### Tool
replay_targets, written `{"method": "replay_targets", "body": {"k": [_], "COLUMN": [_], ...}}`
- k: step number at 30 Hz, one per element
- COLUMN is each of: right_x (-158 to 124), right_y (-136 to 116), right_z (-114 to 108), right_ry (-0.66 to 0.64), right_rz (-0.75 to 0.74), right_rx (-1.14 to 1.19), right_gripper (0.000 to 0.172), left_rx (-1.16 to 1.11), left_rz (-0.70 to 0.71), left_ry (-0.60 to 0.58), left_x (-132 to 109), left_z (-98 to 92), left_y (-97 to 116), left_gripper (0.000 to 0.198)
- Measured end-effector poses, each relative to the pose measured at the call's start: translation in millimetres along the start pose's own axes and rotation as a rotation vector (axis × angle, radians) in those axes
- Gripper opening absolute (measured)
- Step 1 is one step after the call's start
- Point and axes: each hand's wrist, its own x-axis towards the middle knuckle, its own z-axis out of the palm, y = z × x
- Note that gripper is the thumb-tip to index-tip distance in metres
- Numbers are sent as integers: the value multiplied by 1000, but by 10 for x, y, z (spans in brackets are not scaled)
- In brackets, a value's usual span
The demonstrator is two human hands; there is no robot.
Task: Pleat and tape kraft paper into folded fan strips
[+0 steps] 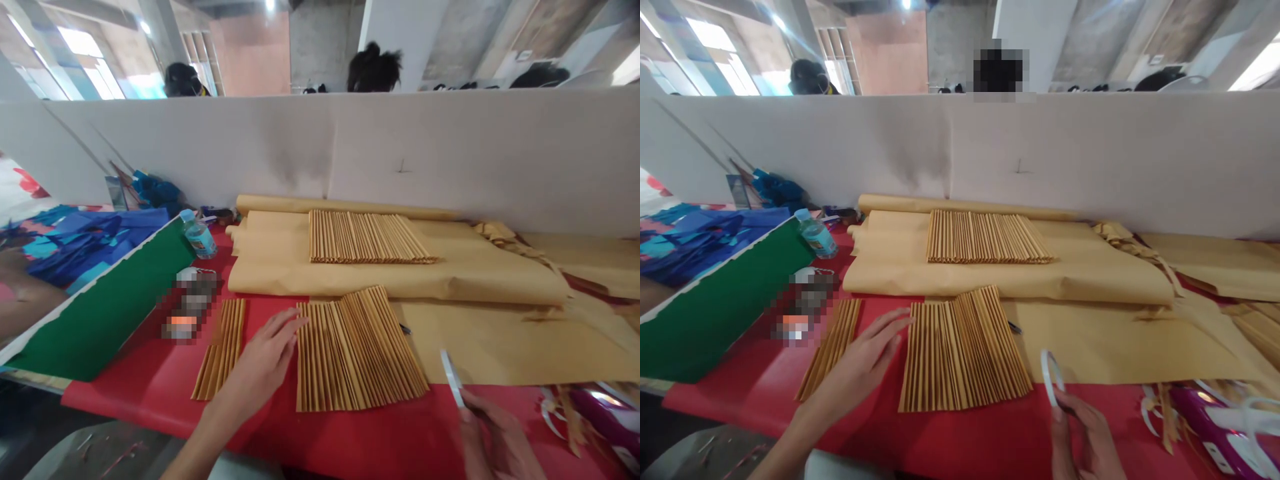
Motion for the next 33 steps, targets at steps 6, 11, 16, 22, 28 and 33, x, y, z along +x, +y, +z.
{"method": "replay_targets", "body": {"k": [6,11,16,22,28,33], "right_x": [493,1081,1177,1055,1061,1103], "right_y": [-786,-906,-832,-780,-709,-690], "right_z": [448,924,1121,1105,1096,1085], "right_ry": [-357,-471,-464,-334,-291,-359], "right_rz": [53,-82,-260,-487,-400,-525], "right_rx": [622,687,578,439,448,462], "right_gripper": [23,24,21,13,17,9], "left_rx": [-466,-744,-877,-933,-1098,-1276], "left_rz": [169,114,17,-17,-33,-97], "left_ry": [-16,59,78,24,-70,-39], "left_x": [530,893,801,713,724,760], "left_z": [244,332,351,309,372,453], "left_y": [413,197,99,150,118,103], "left_gripper": [48,32,30,31,27,33]}}
